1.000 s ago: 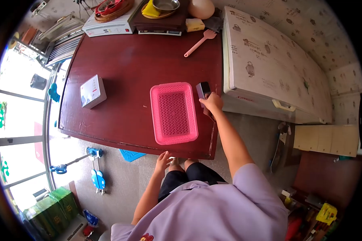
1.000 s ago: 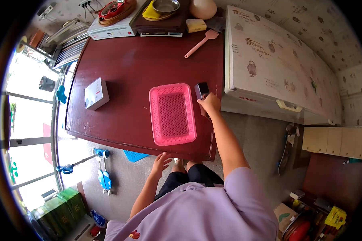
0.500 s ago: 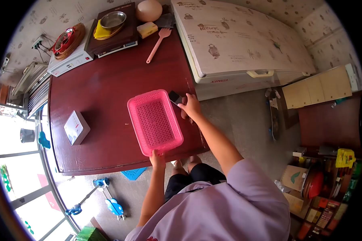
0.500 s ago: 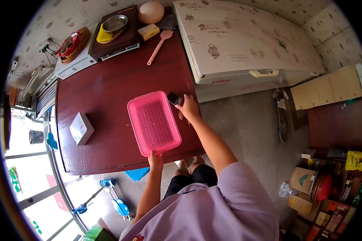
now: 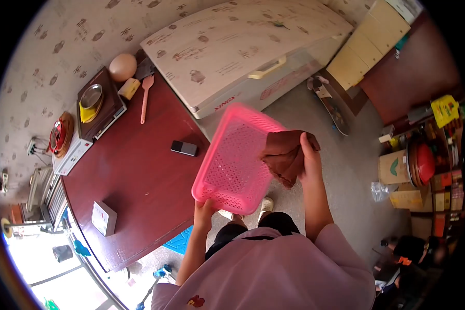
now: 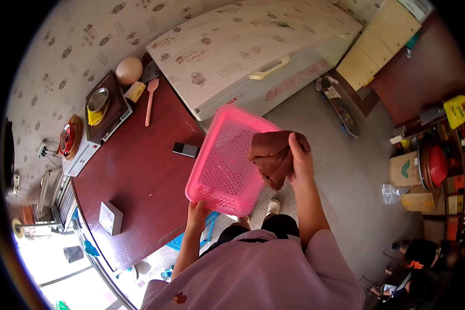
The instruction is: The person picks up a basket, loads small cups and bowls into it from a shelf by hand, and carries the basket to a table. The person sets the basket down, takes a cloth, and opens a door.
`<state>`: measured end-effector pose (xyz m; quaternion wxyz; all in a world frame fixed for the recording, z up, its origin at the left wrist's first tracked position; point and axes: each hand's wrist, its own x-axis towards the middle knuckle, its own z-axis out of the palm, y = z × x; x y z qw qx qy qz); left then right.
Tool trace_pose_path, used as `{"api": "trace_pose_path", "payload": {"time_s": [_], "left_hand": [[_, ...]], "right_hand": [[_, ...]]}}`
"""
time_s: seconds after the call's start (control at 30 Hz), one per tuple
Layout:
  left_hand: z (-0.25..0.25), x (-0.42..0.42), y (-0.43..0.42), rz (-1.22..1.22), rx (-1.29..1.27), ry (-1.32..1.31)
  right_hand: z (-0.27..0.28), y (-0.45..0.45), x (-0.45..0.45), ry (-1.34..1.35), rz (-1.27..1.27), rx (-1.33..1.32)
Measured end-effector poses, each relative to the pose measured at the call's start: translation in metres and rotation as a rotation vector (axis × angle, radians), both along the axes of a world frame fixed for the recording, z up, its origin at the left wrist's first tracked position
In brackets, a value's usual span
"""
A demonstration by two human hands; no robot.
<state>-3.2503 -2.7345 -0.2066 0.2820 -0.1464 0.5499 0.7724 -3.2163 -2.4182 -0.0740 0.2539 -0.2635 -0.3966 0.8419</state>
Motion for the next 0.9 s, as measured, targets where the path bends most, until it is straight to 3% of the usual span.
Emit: {"api": "trace_pose_path", "payload": {"time_s": [0.23,0.57,0.8,0.9], "left_hand": [[0.040,0.069,0.158,-0.561,0.132,-0.009],[0.067,0.266,0.400,-1.001,0.257,-0.134],[0.100,0.334,0.521,-1.188,0.265,-0.173],[0.114,0.348,0.573,-1.262,0.262,-0.143]], "right_hand": [[0.036,0.117,0.187,0.039,-0.414,0.221],[0.021,0.286,0.468,-0.168,-0.918,0.366],[0.040,0.356,0.550,-0.156,-1.222,0.370],[0.050,0.396,0.568,-0.070,-1.181,0.467]]}}
